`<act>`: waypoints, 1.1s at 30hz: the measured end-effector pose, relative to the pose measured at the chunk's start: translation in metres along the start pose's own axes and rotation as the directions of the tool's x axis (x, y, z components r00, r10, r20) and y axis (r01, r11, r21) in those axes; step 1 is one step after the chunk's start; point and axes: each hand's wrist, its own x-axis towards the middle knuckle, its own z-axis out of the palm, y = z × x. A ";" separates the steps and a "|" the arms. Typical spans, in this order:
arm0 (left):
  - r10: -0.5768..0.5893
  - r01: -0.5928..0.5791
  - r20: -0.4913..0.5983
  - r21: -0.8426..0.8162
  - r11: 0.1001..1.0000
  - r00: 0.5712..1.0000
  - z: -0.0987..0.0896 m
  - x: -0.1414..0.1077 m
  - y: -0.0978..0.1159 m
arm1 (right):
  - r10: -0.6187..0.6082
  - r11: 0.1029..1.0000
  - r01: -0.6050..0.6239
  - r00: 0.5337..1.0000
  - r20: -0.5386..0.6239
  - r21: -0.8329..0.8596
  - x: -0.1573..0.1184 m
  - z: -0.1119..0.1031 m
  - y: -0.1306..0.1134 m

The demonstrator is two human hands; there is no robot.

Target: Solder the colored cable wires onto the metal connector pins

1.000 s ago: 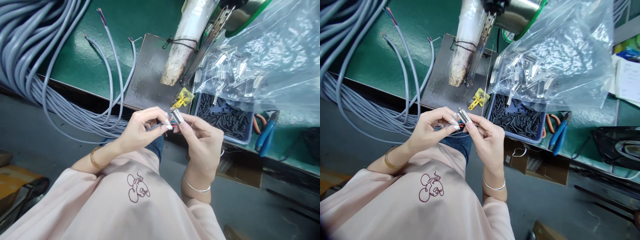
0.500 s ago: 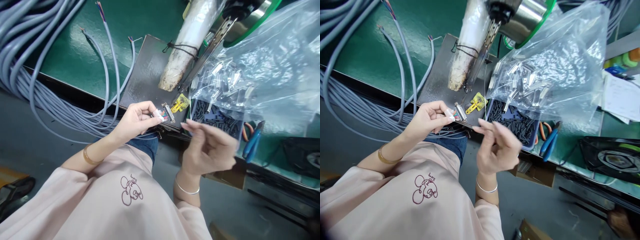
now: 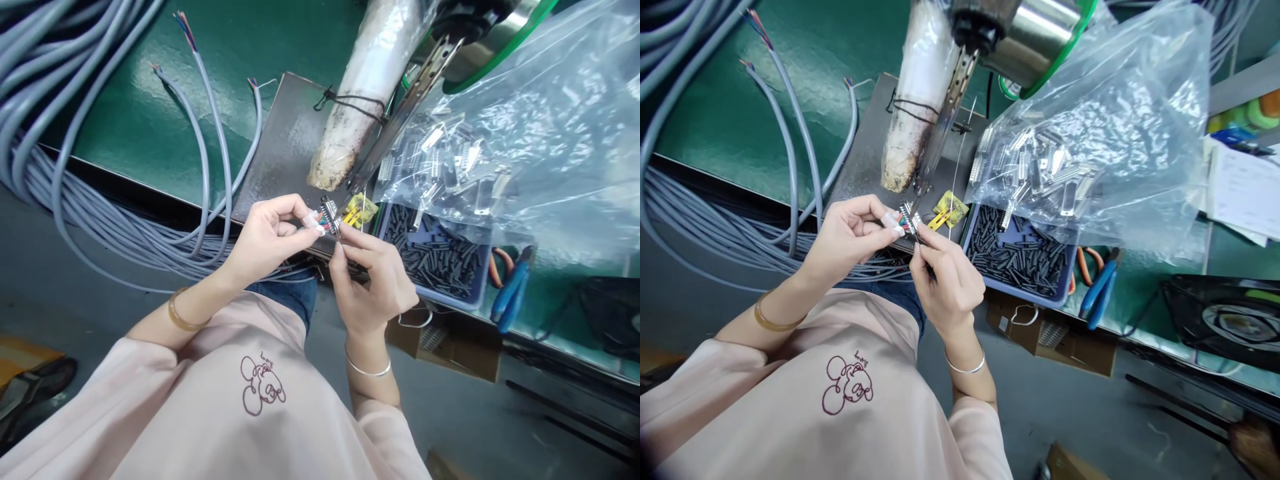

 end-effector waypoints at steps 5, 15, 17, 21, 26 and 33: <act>-0.004 0.004 0.005 0.011 1.000 1.000 -0.002 0.003 0.002 | 0.016 1.000 -0.015 0.999 -0.030 0.010 0.003 0.002 0.003; -0.014 0.013 0.010 0.032 0.999 1.000 0.000 0.002 0.004 | -0.048 0.999 0.048 0.998 -0.027 -0.019 0.007 0.004 0.004; 0.001 -0.002 0.003 0.041 0.999 1.000 0.000 0.002 0.004 | -0.054 0.998 0.054 0.998 -0.025 -0.016 0.008 0.004 0.004; 0.015 -0.015 -0.003 0.064 0.998 1.000 -0.002 0.003 0.005 | -0.052 0.998 0.052 0.999 -0.016 -0.022 0.009 0.003 0.004; 0.029 -0.028 -0.009 0.083 0.996 1.000 -0.001 0.004 0.010 | -0.042 0.999 0.041 0.999 -0.015 -0.029 0.010 0.003 0.004; -0.002 0.002 0.007 0.094 0.996 1.000 -0.003 0.004 0.013 | -0.038 0.998 0.037 0.999 -0.012 -0.052 0.012 0.002 0.000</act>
